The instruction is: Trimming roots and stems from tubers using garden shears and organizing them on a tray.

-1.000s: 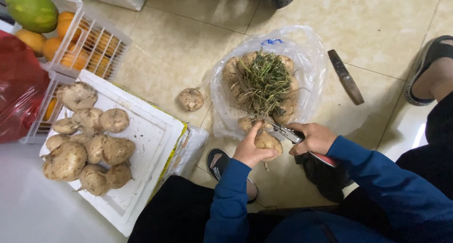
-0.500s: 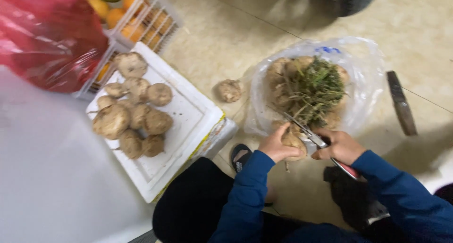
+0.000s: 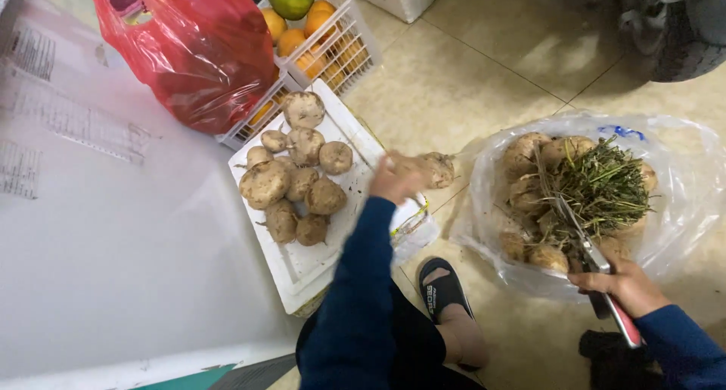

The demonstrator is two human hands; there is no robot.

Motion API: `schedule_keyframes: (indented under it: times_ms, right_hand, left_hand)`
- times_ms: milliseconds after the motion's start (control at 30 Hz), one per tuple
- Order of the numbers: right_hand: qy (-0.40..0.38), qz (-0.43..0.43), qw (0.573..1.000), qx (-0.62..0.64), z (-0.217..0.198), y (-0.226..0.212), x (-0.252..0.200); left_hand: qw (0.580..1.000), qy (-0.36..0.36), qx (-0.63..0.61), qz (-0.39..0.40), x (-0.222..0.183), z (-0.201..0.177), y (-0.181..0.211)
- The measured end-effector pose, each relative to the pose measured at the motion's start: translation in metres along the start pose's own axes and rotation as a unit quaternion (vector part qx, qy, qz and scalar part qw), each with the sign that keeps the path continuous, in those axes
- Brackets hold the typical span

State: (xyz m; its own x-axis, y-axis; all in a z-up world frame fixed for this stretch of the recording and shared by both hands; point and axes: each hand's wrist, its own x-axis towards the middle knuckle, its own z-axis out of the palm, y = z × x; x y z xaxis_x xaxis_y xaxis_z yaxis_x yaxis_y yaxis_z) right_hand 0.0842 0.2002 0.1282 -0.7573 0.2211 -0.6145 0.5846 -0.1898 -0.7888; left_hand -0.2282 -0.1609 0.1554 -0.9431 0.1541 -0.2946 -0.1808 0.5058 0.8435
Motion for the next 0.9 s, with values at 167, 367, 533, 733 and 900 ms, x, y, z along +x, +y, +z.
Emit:
schedule_keyframes:
  times_ms: [167, 367, 533, 733, 900]
  right_hand:
    - [0.011, 0.069, 0.991, -0.115, 0.015, 0.000, -0.012]
    - [-0.015, 0.072, 0.962, -0.265, 0.005, 0.035, -0.003]
    - [-0.003, 0.092, 0.939, -0.330, 0.005, 0.056, 0.012]
    - [-0.062, 0.148, 0.922, -0.354, 0.020, 0.051, 0.028]
    - [-0.079, 0.073, 0.915, -0.389, 0.041, 0.016, 0.037]
  left_hand:
    - [0.955, 0.166, 0.244, -0.032, -0.005, -0.060, 0.094]
    - [0.914, 0.107, 0.380, -0.099, -0.009, -0.058, 0.106]
    - [0.903, 0.054, 0.406, -0.129, 0.030, -0.089, 0.081]
    - [0.943, 0.116, 0.307, -0.053, 0.065, -0.127, 0.062]
    - [0.921, 0.120, 0.370, -0.033, 0.078, -0.122, 0.059]
